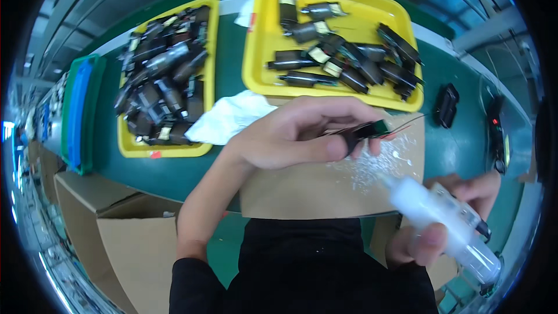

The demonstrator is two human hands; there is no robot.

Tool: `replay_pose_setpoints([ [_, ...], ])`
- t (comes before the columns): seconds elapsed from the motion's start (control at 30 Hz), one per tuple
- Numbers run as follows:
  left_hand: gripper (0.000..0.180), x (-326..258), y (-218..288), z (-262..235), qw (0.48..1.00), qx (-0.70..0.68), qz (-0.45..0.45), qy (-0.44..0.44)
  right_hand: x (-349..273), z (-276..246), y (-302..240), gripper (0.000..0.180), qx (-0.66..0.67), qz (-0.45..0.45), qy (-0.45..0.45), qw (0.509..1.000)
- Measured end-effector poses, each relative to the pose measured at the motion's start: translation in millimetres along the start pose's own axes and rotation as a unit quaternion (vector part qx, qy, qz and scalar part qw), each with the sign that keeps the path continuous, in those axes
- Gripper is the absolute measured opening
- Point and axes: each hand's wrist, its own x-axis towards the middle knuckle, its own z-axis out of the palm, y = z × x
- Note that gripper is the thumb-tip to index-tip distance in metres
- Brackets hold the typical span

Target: The person uses a syringe to apply a clear liquid to small black cylindrical components with wires. They pick each component from a yellow tray, apply the liquid, and place it back. Later, they transfer a large batch of these components from a cardboard box into a blue tray.

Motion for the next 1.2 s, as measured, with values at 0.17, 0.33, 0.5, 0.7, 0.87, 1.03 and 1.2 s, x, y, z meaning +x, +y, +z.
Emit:
replay_pose_setpoints([
  [0.17, 0.041, -15.3, 49.3, -14.2, 0.845, 0.522, 0.053, 0.106, -8.9, -9.3, 36.9, 0.038, -0.109, 0.028, -0.007, 0.994],
  [0.33, 0.039, -71.2, 100.9, -37.9, 0.612, 0.735, -0.022, 0.291, -18.5, -2.1, 74.6, 0.033, -0.197, 0.149, -0.072, 0.966],
  [0.5, 0.037, -111.6, 121.4, -51.6, 0.484, 0.797, -0.087, 0.351, -18.7, -9.4, 78.3, 0.033, -0.151, 0.205, -0.054, 0.966],
  [0.7, 0.034, -55.5, 90.0, -34.1, 0.509, 0.811, -0.03, 0.288, -18.7, -15.5, 81.2, 0.033, -0.185, 0.191, -0.048, 0.963],
  [0.87, 0.029, 9.0, 37.3, -29.8, 0.628, 0.773, -0.037, 0.076, -21.2, -18.3, 80.6, 0.034, -0.192, 0.172, -0.029, 0.966],
  [1.03, 0.037, 25.9, 6.4, -28.2, 0.621, 0.776, -0.085, 0.064, -22.0, -18.7, 78.6, 0.034, -0.204, 0.161, -0.034, 0.965],
  [1.2, 0.04, 15.3, 24.4, -37.0, 0.652, 0.75, -0.048, 0.096, -18.7, -19.6, 74.1, 0.034, -0.209, 0.139, -0.037, 0.967],
])
